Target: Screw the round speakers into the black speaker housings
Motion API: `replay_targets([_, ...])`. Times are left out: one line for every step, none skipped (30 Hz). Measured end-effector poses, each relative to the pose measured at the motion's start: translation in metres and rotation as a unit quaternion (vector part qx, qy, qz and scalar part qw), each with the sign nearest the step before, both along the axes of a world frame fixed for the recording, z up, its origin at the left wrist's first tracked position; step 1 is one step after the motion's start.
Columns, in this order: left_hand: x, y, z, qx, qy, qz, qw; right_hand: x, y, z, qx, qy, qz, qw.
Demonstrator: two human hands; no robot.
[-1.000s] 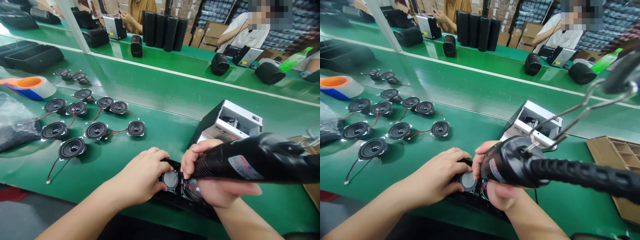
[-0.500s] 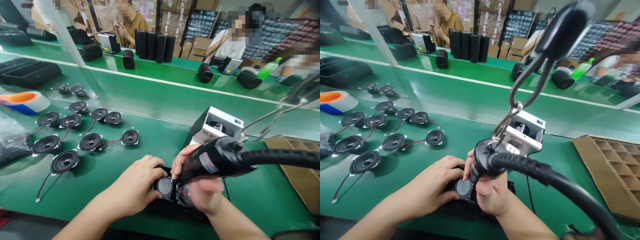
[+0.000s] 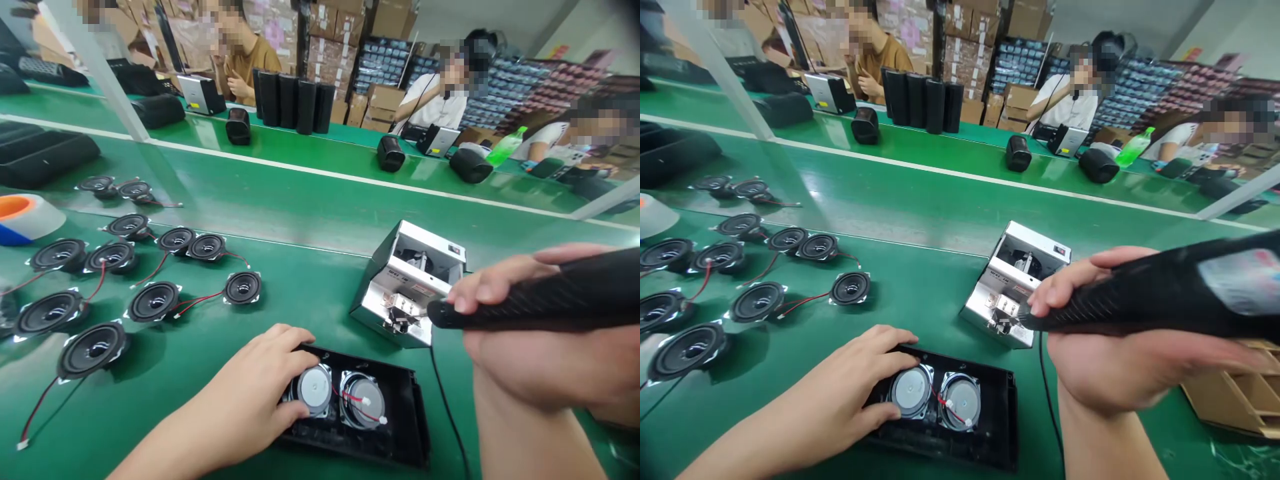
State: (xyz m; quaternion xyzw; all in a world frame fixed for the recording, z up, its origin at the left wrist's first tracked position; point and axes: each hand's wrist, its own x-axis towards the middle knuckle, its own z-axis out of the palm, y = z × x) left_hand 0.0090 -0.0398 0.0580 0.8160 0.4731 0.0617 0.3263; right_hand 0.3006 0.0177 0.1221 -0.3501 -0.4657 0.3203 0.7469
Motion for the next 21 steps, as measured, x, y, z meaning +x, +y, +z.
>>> replay_targets([0.0,0.0,0.0,-0.002,-0.004,0.001,1.0,-0.005,0.003,-0.002,0.01,-0.02,-0.018,1.0])
replay_targets([0.0,0.0,-0.001,-0.004,-0.006,0.002,1.0,-0.01,0.005,-0.004,0.015,-0.04,-0.029,0.999])
replay_targets([0.0,0.0,-0.001,-0.007,-0.007,0.003,1.0,-0.014,0.007,-0.005,0.013,-0.058,-0.032,0.998])
replay_targets([0.0,0.0,-0.001,-0.009,-0.007,0.004,1.0,-0.017,0.007,-0.006,0.005,-0.071,-0.032,0.997])
replay_targets([-0.001,0.0,-0.001,-0.011,-0.006,0.004,1.0,-0.02,0.008,-0.006,0.0,-0.084,-0.034,0.996])
replay_targets([-0.001,0.0,-0.001,-0.012,-0.004,0.004,1.0,-0.022,0.008,-0.007,-0.001,-0.097,-0.038,0.995])
replay_targets([-0.001,0.0,-0.002,-0.012,-0.003,0.003,1.0,-0.022,0.008,-0.006,-0.003,-0.106,-0.042,0.993])
replay_targets([-0.001,0.0,-0.002,-0.012,-0.001,0.002,1.0,-0.023,0.009,-0.006,-0.005,-0.108,-0.048,0.993])
replay_targets([-0.001,0.0,-0.002,-0.011,0.0,0.001,1.0,-0.023,0.01,-0.006,-0.006,-0.105,-0.054,0.993])
replay_targets([-0.001,0.0,-0.002,-0.01,0.002,0.0,1.0,-0.023,0.01,-0.005,-0.002,-0.102,-0.058,0.993])
replay_targets([-0.001,0.0,-0.002,-0.009,0.004,-0.001,1.0,-0.023,0.011,-0.005,0.002,-0.097,-0.057,0.994])
replay_targets([0.0,0.001,-0.002,-0.009,0.005,-0.002,1.0,-0.023,0.011,-0.004,0.002,-0.091,-0.057,0.994])
replay_targets([0.0,0.001,-0.002,-0.009,0.007,-0.003,1.0,-0.024,0.011,-0.004,-0.002,-0.084,-0.055,0.995])
replay_targets([0.0,0.001,-0.002,-0.011,0.008,-0.004,1.0,-0.024,0.011,-0.004,-0.006,-0.079,-0.053,0.995])
replay_targets([0.0,0.002,-0.002,-0.012,0.009,-0.005,1.0,-0.025,0.01,-0.004,-0.01,-0.075,-0.051,0.996])
replay_targets([0.0,0.002,-0.002,-0.012,0.009,-0.006,1.0,-0.025,0.01,-0.004,-0.014,-0.072,-0.049,0.996])
replay_targets([0.0,0.001,-0.002,-0.012,0.009,-0.006,1.0,-0.025,0.01,-0.004,-0.016,-0.069,-0.047,0.996])
replay_targets([0.0,0.001,-0.002,-0.012,0.008,-0.006,1.0,-0.025,0.011,-0.005,-0.017,-0.066,-0.044,0.997])
replay_targets([0.0,0.001,-0.001,-0.012,0.008,-0.007,1.0,-0.024,0.012,-0.006,-0.017,-0.064,-0.041,0.997])
replay_targets([0.0,0.0,-0.001,-0.012,0.008,-0.007,1.0,-0.024,0.013,-0.007,-0.014,-0.064,-0.039,0.997])
replay_targets([0.0,0.0,-0.001,-0.013,0.009,-0.006,1.0,-0.023,0.015,-0.008,-0.011,-0.066,-0.036,0.997])
